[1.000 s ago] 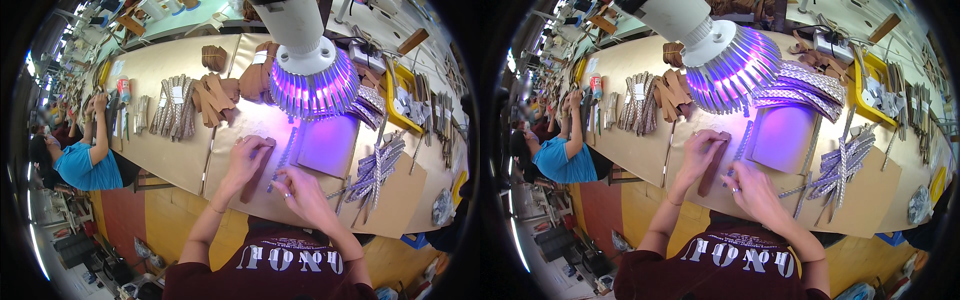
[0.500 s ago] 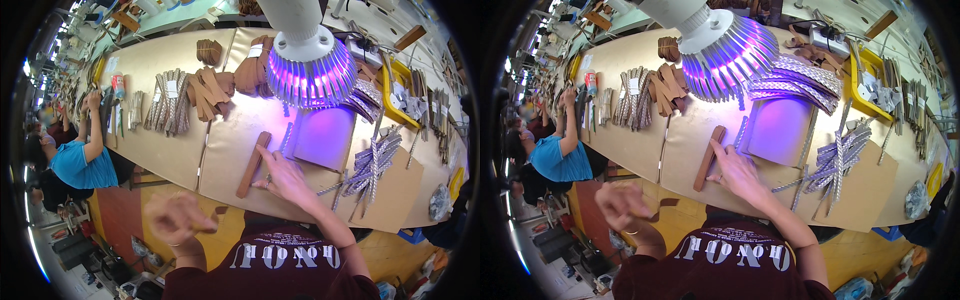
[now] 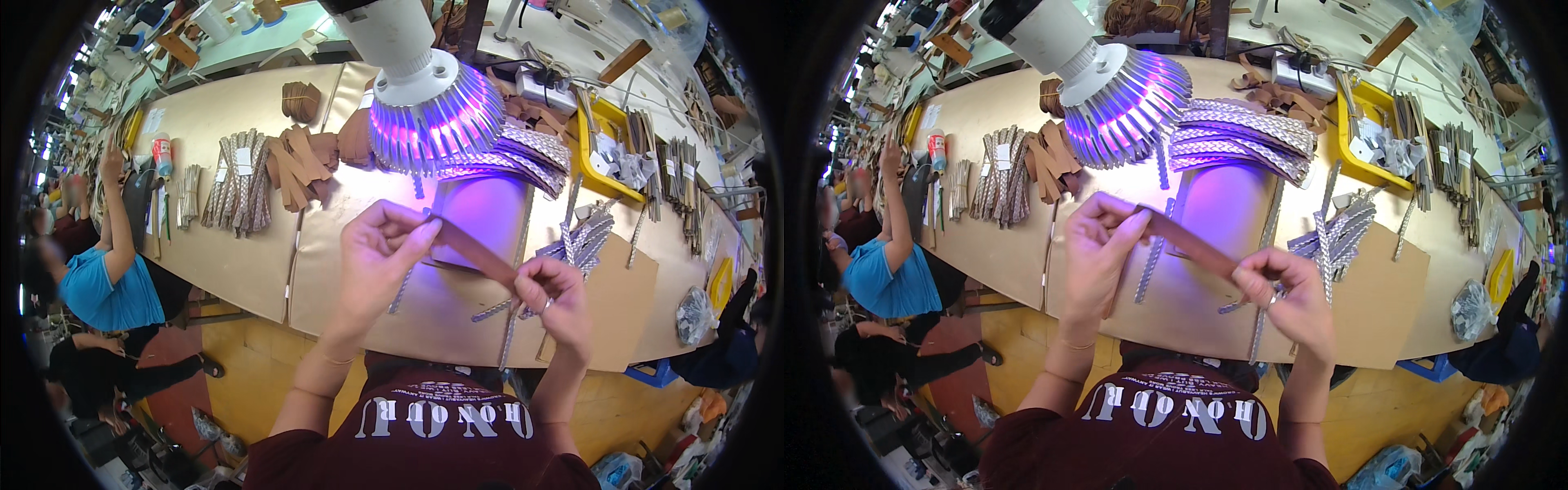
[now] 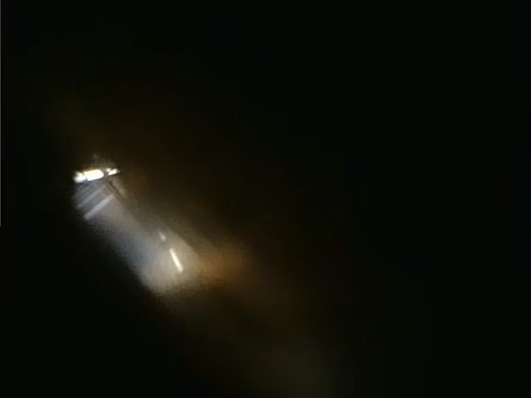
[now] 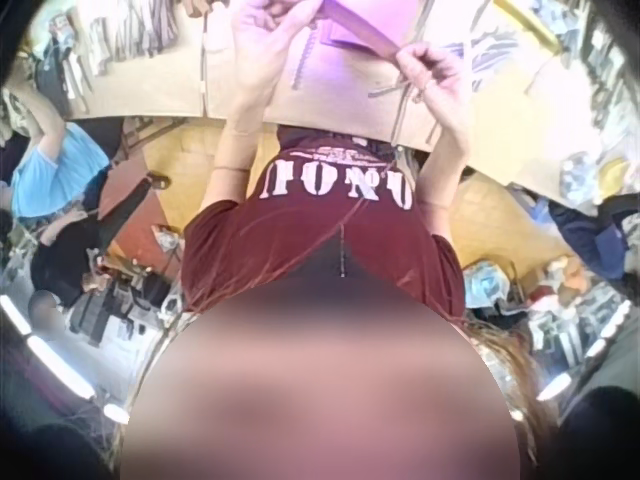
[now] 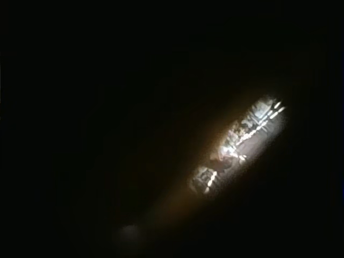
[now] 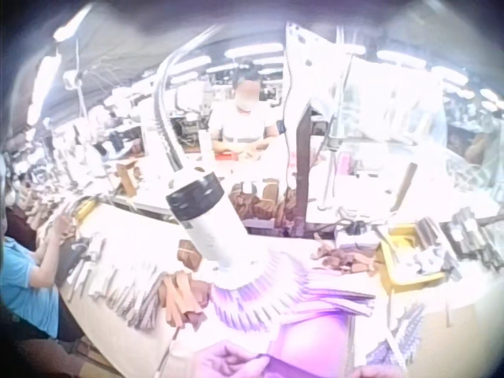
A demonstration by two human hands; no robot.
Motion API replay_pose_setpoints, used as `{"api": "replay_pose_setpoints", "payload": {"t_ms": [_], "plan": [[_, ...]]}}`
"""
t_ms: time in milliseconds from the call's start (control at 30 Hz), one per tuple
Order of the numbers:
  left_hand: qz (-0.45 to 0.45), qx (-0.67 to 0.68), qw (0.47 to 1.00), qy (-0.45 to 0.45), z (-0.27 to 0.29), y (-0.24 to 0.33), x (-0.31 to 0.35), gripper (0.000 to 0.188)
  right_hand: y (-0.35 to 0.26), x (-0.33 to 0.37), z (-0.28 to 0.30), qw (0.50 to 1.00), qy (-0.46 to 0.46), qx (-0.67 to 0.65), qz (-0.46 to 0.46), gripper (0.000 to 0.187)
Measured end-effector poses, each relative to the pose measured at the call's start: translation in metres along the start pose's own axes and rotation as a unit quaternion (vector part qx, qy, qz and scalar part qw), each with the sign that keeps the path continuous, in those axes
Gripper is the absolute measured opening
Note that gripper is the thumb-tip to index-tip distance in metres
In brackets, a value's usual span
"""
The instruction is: The person repeatedly wraps patterned cords around a cardboard form under a purple UV lamp, then removes and restacks them. The person handles multiple cords one at a time, aligning and stacking them on the table.
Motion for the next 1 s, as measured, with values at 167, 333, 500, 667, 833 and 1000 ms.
{"api": "replay_pose_setpoints", "payload": {"t_ms": [167, 333, 500, 667, 833, 1000], "plan": [[0.004, 0.034, 0.996, 0.083, -0.009, -0.047, -0.022, 0.026, -0.004, -0.033, 0.026, 0.978, 0.170, 0.109, 0.050, 0.016], [0.063, 0.033, 0.991, 0.117, -0.005, -0.079, -0.033, 0.035, 0.000, -0.047, 0.029, 0.943, 0.256, 0.173, 0.125, 0.021], [-0.048, -0.102, 0.986, 0.123, 0.006, -0.081, -0.034, 0.039, 0.010, -0.036, 0.025, 0.856, 0.373, 0.313, 0.174, 0.027], [-0.161, -0.448, 0.872, 0.115, 0.054, -0.058, -0.028, 0.019, -0.005, -0.008, 0.007, 0.752, 0.432, 0.379, 0.324, 0.026], [-0.134, -0.532, 0.835, -0.050, 0.081, -0.066, -0.026, 0.020, -0.006, 0.009, -0.036, 0.804, 0.269, 0.397, 0.352, 0.014], [-0.154, -0.500, 0.848, -0.092, 0.086, -0.064, -0.025, 0.018, 0.000, 0.006, -0.070, 0.808, 0.166, 0.392, 0.407, 0.021]]}}
Point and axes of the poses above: each hand's wrist, its own x-axis away from the middle knuckle, its own z-axis out of the back of the hand, y = z × x, the point moved 5 cm from there along -x, towards the middle knuckle, and after that the axes turned 7 degrees about y, right-handed, at the moved point
